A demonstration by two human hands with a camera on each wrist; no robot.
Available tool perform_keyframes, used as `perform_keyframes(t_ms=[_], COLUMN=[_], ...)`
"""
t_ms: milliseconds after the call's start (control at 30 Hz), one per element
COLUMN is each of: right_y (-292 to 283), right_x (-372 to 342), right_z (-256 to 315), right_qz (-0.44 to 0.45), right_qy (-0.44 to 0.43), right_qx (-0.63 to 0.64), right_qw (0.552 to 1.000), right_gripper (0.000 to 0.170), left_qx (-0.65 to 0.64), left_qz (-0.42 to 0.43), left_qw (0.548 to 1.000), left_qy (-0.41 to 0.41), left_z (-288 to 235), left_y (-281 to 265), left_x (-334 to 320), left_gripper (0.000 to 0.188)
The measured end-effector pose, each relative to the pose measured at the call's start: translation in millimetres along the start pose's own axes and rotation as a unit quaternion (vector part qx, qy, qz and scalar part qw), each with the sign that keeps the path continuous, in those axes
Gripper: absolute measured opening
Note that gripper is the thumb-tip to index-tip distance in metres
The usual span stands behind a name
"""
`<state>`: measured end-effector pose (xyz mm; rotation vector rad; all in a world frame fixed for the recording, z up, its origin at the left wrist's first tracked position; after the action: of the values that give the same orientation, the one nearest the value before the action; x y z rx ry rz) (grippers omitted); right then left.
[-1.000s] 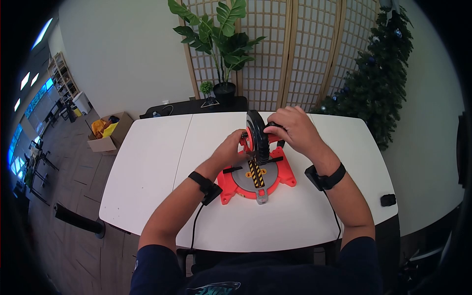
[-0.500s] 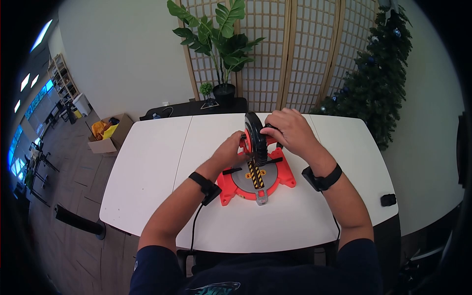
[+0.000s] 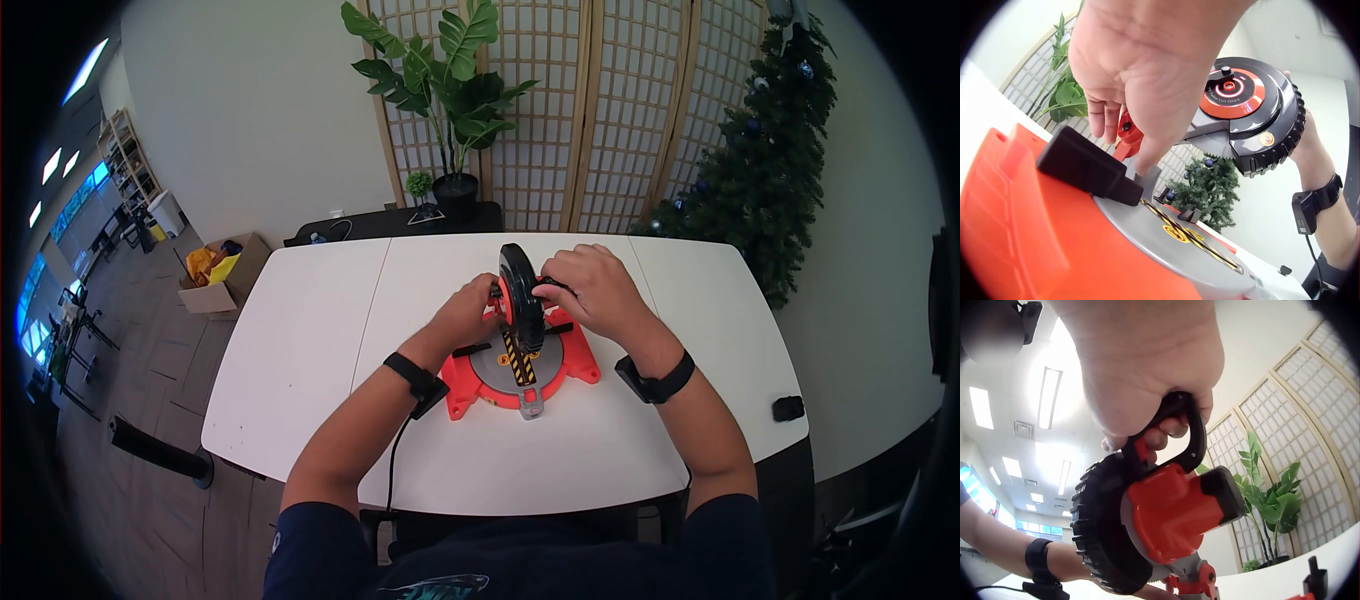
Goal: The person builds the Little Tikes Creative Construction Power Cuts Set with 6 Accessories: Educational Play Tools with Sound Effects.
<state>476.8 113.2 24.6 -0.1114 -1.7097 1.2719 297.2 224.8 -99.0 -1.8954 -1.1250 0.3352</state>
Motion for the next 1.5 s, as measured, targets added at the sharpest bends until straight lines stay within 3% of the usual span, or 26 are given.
perform_keyframes(t_ms=[1500], right_y=[1.6], right_x=[-0.4], right_z=[-0.9], right_qz=[0.011], right_qy=[-0.013], right_qx=[-0.006], right_qw=[1.0], right_gripper=[0.031], left_qx=[-0.001], left_qz=[-0.015], left_qw=[1.0], left_qy=[0.022], left_z=[7.7], left_y=[7.8], left_x=[4.6], left_gripper=[0.052])
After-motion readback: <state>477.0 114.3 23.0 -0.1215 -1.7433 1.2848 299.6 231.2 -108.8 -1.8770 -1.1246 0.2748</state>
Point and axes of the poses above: each hand's wrist, its own x-axis towards the middle knuckle, its own y-axis out of the palm, z = x × y, the point moved 4 cm from there along x, towards the middle knuckle, and after that the axes turned 7 degrees about -y, right-handed, at the moved point
